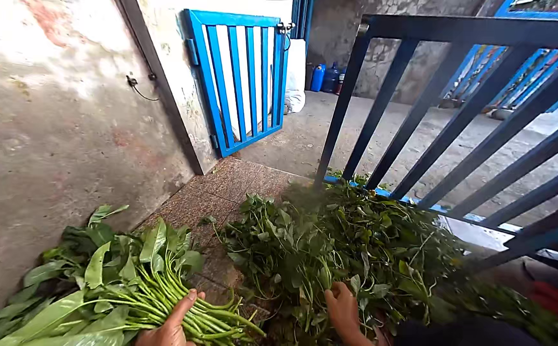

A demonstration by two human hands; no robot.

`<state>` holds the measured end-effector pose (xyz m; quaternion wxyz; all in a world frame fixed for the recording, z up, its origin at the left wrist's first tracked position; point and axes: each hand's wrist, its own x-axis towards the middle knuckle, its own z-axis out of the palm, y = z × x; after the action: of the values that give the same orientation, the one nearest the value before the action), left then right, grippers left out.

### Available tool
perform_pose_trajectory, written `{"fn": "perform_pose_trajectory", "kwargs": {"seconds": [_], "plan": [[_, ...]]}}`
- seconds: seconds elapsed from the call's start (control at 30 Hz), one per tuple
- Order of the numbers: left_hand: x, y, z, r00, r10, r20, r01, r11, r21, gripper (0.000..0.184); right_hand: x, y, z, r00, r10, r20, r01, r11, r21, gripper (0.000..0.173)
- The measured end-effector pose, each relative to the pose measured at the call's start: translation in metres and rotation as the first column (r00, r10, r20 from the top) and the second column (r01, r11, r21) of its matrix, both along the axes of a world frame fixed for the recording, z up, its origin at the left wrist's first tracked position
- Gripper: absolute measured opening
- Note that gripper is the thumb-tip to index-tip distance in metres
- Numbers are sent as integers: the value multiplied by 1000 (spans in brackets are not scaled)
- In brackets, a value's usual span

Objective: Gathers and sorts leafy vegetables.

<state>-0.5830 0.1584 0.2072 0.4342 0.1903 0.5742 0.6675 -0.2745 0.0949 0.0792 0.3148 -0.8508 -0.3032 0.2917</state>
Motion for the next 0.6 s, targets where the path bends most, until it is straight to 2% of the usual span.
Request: {"fn": "perform_pose_trajectory", "kwargs": {"seconds": [0.03,0.07,0.1,0.13,0.17,0.2,0.23,0.27,0.3,0.33,0.37,0.4,0.43,0.47,0.5,0.53,0.6], "plan": [[0,-1,0,1000,-9,1,9,1000,5,38,-11,-9,9,991,-4,134,-24,979,203,37],[0,-2,0,1000,-22,-1,22,1000,5,38,-18,-13,12,962,-46,270,-71,911,407,42],[1,-3,0,1000,-31,2,31,999,8,37,-20,-15,15,933,-82,352,-118,852,510,48],[1,-4,0,999,-46,4,46,999,10,36,-19,-17,19,924,-81,373,-126,858,498,54],[1,-5,0,998,-67,2,67,998,8,36,-15,-17,25,946,-37,322,-92,922,377,57],[1,-6,1,996,-87,0,87,996,6,36,-8,-14,33,981,24,195,-58,983,173,59],[2,-8,1,994,-107,-4,107,994,6,36,-2,-10,40,993,62,100,-64,998,13,55],[3,-8,1,992,-126,-11,126,992,8,36,-2,-9,44,990,75,123,-76,997,2,48],[3,-7,1,991,-136,-13,136,991,16,35,-8,-8,48,968,56,243,-91,987,134,43],[3,-8,0,990,-143,-13,143,990,20,36,-15,-8,47,924,-1,382,-134,936,327,40],[3,-9,-1,989,-145,-12,145,989,17,36,-18,-6,45,878,-60,476,-186,872,453,40],[4,-10,-1,990,-144,-10,144,990,11,37,-16,-3,43,857,-78,509,-204,856,475,39],[5,-11,0,990,-140,-9,140,990,3,36,-11,-1,42,880,-35,474,-173,905,389,36],[6,-11,1,990,-140,-8,140,990,-3,35,-2,2,45,931,44,361,-124,971,202,33],[6,-12,0,990,-140,-9,140,990,-4,35,7,6,46,962,96,257,-111,993,41,33],[6,-12,0,990,-142,-12,142,990,1,35,12,7,43,967,100,235,-107,994,20,32],[6,-11,2,989,-146,-21,146,989,3,35,4,3,38,940,30,339,-130,952,277,25]]}}
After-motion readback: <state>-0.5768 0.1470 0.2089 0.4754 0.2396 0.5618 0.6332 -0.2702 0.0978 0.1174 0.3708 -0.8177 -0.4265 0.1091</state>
